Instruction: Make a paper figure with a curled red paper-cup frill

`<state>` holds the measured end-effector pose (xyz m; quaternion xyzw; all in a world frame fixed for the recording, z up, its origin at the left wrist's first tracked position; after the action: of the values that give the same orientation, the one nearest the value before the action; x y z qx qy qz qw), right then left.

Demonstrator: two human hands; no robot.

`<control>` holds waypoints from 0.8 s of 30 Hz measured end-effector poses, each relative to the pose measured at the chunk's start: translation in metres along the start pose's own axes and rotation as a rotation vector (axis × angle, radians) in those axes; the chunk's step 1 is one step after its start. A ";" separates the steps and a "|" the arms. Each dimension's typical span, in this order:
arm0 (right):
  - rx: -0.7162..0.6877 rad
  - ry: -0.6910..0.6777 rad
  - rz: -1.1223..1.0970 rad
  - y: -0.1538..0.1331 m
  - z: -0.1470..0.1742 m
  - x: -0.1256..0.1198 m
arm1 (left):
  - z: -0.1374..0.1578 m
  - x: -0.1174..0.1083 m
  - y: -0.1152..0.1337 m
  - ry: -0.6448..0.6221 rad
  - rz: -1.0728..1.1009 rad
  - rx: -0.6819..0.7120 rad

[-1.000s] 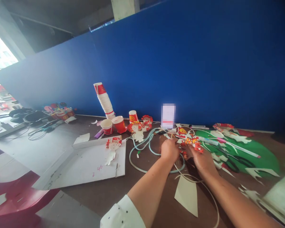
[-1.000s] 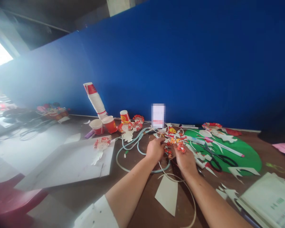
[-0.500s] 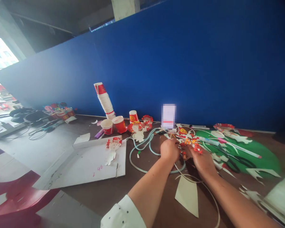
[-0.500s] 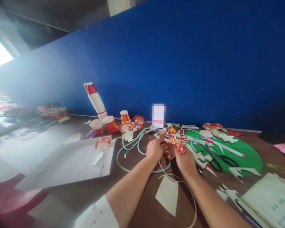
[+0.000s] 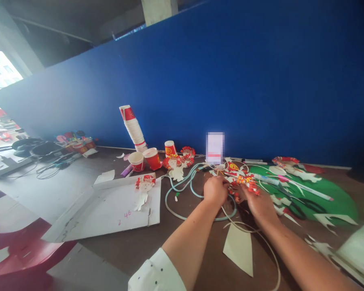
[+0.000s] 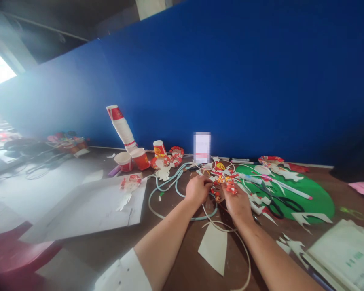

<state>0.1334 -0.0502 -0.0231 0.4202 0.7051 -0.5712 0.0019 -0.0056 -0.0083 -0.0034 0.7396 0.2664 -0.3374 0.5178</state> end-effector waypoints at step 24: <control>0.045 -0.049 0.019 -0.004 0.000 -0.002 | 0.001 0.002 0.001 0.069 0.152 -0.037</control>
<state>0.1318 -0.0515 -0.0194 0.4127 0.6877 -0.5971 0.0153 -0.0043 -0.0090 -0.0046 0.7592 0.2333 -0.2665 0.5461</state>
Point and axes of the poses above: each hand's wrist, its own z-axis away from the middle knuckle, its own x-axis out of the palm, y = z × x, the point moved 1 cm from there along -z, towards the middle knuckle, and after that the axes turned 4 degrees about y, right-handed, at the moved point
